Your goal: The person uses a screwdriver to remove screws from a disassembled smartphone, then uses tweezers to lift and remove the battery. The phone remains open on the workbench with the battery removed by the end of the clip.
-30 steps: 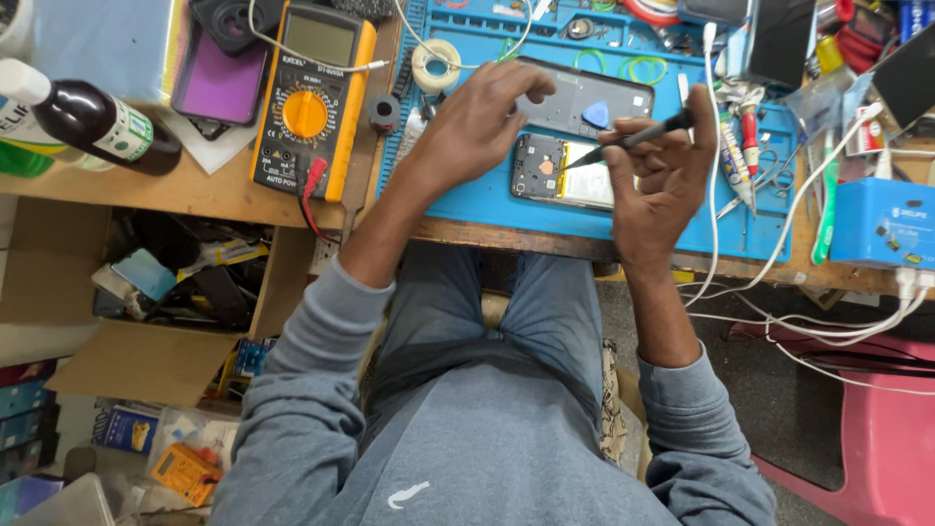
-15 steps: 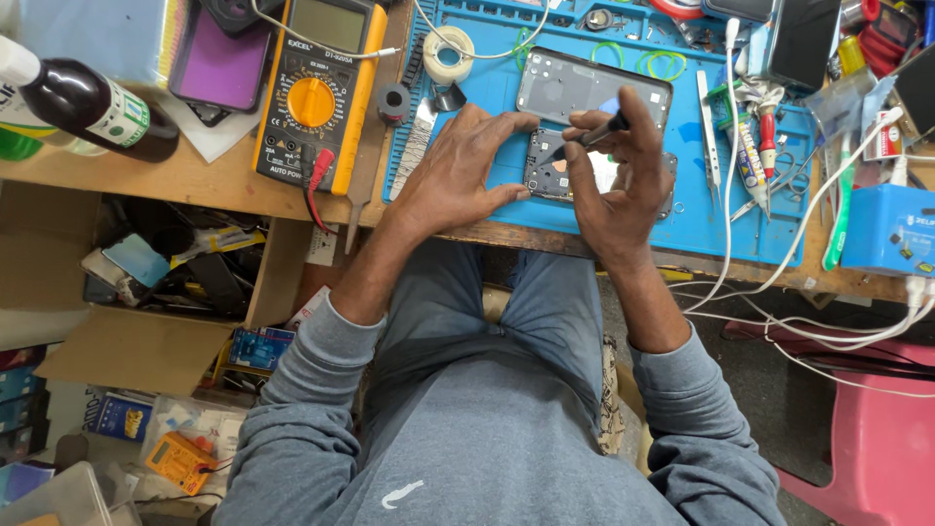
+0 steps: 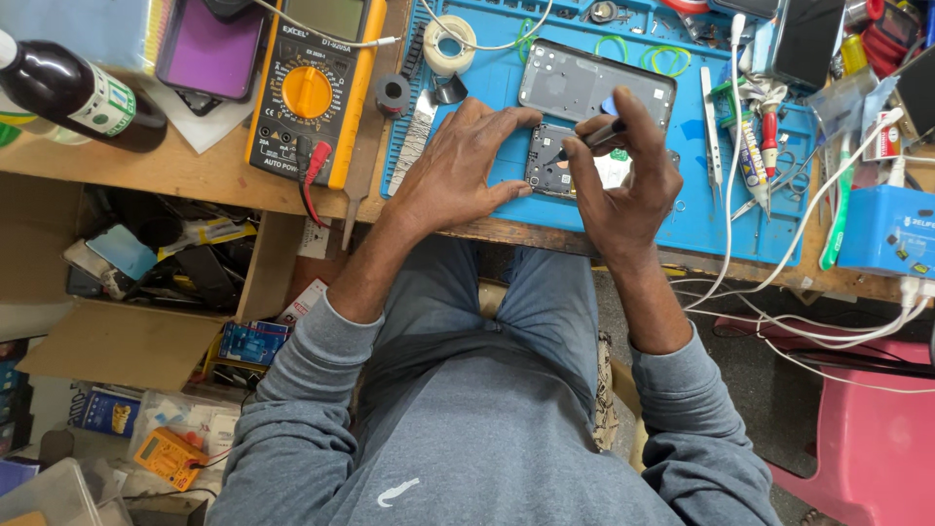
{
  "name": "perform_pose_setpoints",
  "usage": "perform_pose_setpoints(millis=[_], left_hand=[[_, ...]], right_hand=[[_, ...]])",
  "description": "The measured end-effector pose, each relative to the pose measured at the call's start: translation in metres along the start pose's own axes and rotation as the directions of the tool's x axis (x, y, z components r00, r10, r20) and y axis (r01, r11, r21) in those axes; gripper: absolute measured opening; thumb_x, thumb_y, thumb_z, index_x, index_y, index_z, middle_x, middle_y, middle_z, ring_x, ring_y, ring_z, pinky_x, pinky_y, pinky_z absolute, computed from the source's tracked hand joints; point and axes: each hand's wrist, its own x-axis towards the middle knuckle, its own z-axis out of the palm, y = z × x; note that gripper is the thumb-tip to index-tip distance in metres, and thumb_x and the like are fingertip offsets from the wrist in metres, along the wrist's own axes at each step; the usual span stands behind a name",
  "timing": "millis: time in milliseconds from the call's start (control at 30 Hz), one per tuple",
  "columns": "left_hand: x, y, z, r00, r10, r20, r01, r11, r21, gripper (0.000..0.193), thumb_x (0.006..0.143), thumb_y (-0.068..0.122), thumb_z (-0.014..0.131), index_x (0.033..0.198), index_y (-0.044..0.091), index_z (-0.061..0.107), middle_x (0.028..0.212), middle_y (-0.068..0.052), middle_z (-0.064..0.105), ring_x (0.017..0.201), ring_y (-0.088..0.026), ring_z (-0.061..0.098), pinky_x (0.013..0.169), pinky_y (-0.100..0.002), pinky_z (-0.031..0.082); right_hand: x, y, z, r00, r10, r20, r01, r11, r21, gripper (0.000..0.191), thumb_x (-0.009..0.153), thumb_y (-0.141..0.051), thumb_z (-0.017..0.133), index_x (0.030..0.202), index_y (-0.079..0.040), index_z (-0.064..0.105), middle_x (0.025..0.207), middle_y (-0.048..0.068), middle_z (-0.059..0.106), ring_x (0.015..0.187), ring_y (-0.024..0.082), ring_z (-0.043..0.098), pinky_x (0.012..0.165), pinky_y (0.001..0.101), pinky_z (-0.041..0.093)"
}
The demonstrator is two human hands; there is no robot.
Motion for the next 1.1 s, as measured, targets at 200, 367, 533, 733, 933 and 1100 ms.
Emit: perform_pose_setpoints(millis=[200,367,533,733,933,1100], left_hand=[[0.0,0.0,-0.001,1.0,-0.005,0.0,0.005,1.0,0.004,0.079,0.077,0.031,0.089,0.144,0.014,0.051,0.13,-0.008,0.064,0.119,-0.03,0.052,0.106,-0.046,0.043],[0.007,-0.005,0.001,0.993,0.092,-0.079,-0.105,0.978,-0.182,0.068,0.088,0.015,0.083,0.148,0.011,0.051,0.131,-0.008,0.07,0.122,-0.026,0.063,0.106,-0.041,0.05],[0.033,-0.005,0.015,0.993,0.093,-0.066,-0.114,0.814,-0.569,0.052,0.099,0.003,0.077,0.146,0.005,0.053,0.134,-0.012,0.075,0.123,-0.02,0.076,0.108,-0.035,0.059],[0.042,0.003,0.008,0.999,-0.034,-0.001,0.026,0.777,-0.629,0.056,0.085,0.004,0.085,0.131,0.001,0.055,0.108,-0.014,0.075,0.101,-0.018,0.074,0.085,-0.033,0.061],[0.043,0.009,0.002,0.998,-0.05,0.035,0.061,0.746,-0.663,0.048,0.092,0.006,0.082,0.132,0.004,0.056,0.106,-0.007,0.08,0.1,-0.016,0.078,0.088,-0.031,0.063],[0.041,0.006,0.007,0.989,0.15,-0.019,-0.117,0.681,-0.723,0.058,0.096,0.002,0.078,0.145,0.006,0.048,0.126,-0.008,0.075,0.121,-0.016,0.072,0.103,-0.031,0.059]], right_hand=[[0.023,-0.013,-0.006,0.986,-0.04,0.163,0.053,0.996,-0.076,0.06,0.1,-0.006,0.087,0.149,-0.01,0.053,0.111,0.008,0.074,0.098,0.015,0.074,0.084,0.0277,0.061],[0.048,-0.02,-0.029,0.935,-0.008,0.355,0.011,1.0,-0.005,0.062,0.098,0.0,0.081,0.152,-0.007,0.053,0.135,0.017,0.071,0.102,0.022,0.071,0.091,0.0359,0.059],[0.057,-0.03,-0.029,0.965,0.03,0.261,-0.022,0.999,-0.035,0.055,0.094,-0.002,0.082,0.145,-0.01,0.06,0.123,0.012,0.072,0.111,0.026,0.07,0.096,0.0386,0.057],[0.059,-0.032,-0.026,0.963,-0.012,0.269,0.016,1.0,-0.01,0.055,0.094,0.002,0.079,0.145,-0.007,0.06,0.128,0.012,0.07,0.116,0.024,0.068,0.101,0.0374,0.056],[0.048,-0.022,-0.021,0.969,0.032,0.247,-0.033,0.999,-0.001,0.045,0.101,0.0,0.081,0.142,-0.011,0.065,0.117,0.008,0.074,0.108,0.018,0.07,0.094,0.0322,0.057],[0.043,-0.011,-0.023,0.971,-0.011,0.241,0.005,1.0,0.024,0.054,0.102,0.005,0.081,0.148,-0.011,0.059,0.12,0.009,0.07,0.107,0.015,0.067,0.091,0.0277,0.056]])
